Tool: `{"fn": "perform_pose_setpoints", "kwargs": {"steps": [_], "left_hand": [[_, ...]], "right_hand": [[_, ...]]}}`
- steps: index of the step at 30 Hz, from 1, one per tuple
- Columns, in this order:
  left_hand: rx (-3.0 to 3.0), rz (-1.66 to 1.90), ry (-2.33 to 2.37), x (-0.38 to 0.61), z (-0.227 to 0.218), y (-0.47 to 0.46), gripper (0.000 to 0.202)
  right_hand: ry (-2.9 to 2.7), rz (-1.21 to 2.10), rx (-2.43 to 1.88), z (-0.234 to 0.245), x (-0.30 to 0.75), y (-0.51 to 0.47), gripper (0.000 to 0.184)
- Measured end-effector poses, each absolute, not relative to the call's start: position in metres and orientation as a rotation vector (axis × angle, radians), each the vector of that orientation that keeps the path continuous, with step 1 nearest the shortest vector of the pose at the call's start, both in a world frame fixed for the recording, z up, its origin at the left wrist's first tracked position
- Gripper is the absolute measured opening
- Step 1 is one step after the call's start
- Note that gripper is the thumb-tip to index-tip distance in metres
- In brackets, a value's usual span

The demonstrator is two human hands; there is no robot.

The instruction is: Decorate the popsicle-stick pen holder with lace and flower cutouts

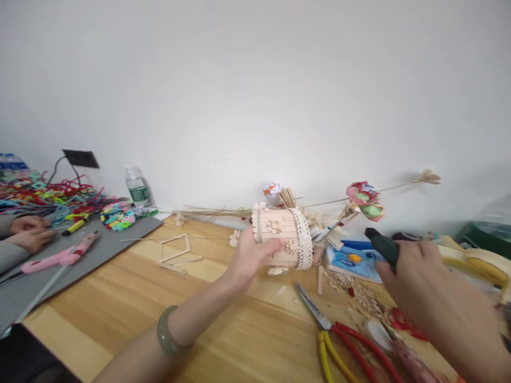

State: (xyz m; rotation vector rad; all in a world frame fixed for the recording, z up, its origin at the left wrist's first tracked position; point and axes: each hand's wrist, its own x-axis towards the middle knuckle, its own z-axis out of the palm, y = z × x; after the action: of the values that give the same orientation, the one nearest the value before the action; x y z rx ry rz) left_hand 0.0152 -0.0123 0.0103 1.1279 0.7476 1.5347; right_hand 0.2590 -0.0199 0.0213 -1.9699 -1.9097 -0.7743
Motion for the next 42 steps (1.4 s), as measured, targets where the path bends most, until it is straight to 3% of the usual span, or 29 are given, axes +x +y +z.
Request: {"fn": "perform_pose_setpoints", "kwargs": {"steps": [4,8,13,17,23,26,31,37,42], "left_hand": [[1.199,1.517,0.683,0.020,0.011,-0.018,0.038],[1.214,1.528,0.746,0.027,0.010,-0.026,0.037],[1.205,1.512,0.851,0.035,0.006,-0.032,0.042],[1.220,1.479,0.855,0.037,0.004,-0.034,0.039],[1.192,1.497,0.890,0.037,0.002,-0.031,0.038],[1.182,1.524,0.912,0.037,0.002,-0.029,0.038],[1.174,1.541,0.896,0.036,0.001,-0.028,0.038],[1.163,1.544,0.848,0.034,0.000,-0.027,0.039],[1.058,1.551,0.737,0.033,-0.002,-0.023,0.038]], "right_hand": [[-1.986,-0.648,-1.548,0.022,0.242,-0.051,0.039],[-2.146,-0.386,-1.273,0.005,0.230,-0.064,0.032],[-2.138,0.092,-1.377,-0.013,0.229,-0.066,0.039],[-1.805,0.638,-1.476,-0.007,0.232,-0.068,0.045],[-1.510,1.119,-1.411,0.003,0.231,-0.066,0.044],[-1.467,1.178,-1.447,-0.003,0.234,-0.060,0.035],[-1.596,1.232,-1.475,-0.012,0.248,-0.054,0.069],[-1.645,0.888,-1.379,-0.011,0.240,-0.050,0.067],[-1.335,1.088,-1.492,-0.011,0.246,-0.045,0.070]]}}
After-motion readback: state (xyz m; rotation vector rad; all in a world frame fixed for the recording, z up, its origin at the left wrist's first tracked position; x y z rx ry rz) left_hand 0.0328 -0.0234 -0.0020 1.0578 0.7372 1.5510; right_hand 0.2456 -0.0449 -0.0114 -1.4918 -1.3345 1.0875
